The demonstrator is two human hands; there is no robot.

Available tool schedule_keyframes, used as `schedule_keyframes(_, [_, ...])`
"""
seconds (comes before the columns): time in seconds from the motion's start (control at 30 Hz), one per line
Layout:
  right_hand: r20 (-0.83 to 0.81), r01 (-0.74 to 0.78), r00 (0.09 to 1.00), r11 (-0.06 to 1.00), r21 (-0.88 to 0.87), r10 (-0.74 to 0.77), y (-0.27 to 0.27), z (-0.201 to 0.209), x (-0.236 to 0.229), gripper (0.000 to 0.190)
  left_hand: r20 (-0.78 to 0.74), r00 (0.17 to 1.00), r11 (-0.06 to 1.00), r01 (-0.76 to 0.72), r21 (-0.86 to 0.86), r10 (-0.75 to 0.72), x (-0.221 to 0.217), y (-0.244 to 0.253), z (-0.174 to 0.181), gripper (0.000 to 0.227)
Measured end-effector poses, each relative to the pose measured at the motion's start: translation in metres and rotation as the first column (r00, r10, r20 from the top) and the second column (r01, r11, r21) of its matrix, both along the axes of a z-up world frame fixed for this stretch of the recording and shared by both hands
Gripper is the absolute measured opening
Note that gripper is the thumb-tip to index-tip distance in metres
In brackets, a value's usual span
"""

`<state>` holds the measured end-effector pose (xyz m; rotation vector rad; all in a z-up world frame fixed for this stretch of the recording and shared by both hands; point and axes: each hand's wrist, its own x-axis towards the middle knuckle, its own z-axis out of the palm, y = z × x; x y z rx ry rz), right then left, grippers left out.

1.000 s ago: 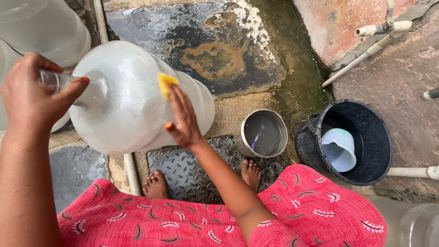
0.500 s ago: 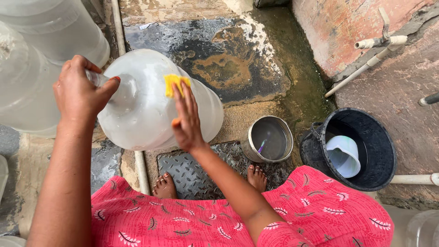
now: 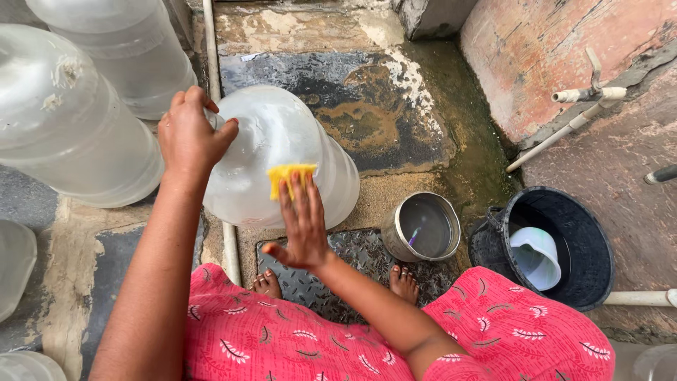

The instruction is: The person washes the exterior of a large plastic water jug using a yellow sponge and soap, then fills a bucket and jug with water from an overhead pipe.

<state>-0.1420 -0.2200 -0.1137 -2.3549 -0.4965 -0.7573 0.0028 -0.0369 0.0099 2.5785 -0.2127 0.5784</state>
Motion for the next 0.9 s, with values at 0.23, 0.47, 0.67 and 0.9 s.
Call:
schedule_keyframes(0.23, [-0.183,0.109,0.974,0.983,-0.149,-0.136,-0.047,0.030,0.070,0.089,-0.019,0.994,0.994,0.108,-0.012,-0.108,-0.009,-0.009,0.007,0.041])
schedule_keyframes(0.47, [-0.185,-0.049,0.982,0.892,-0.450,-0.039,-0.036,0.072,0.069,0.094,0.014,0.999,0.999,0.046,-0.005,-0.046,-0.021,-0.023,0.004,0.037])
schedule_keyframes(0.67, [-0.046,-0.172,0.979,0.691,-0.703,0.196,0.002,0.032,-0.016,0.107,-0.001,0.999,0.999,0.042,0.017,-0.042,-0.020,-0.020,0.003,0.038])
schedule_keyframes(0.9, [-0.486,0.041,0.860,0.972,-0.231,-0.152,-0.073,0.086,0.110,0.097,0.007,0.999,0.998,0.053,0.036,-0.053,-0.024,-0.020,0.002,0.037])
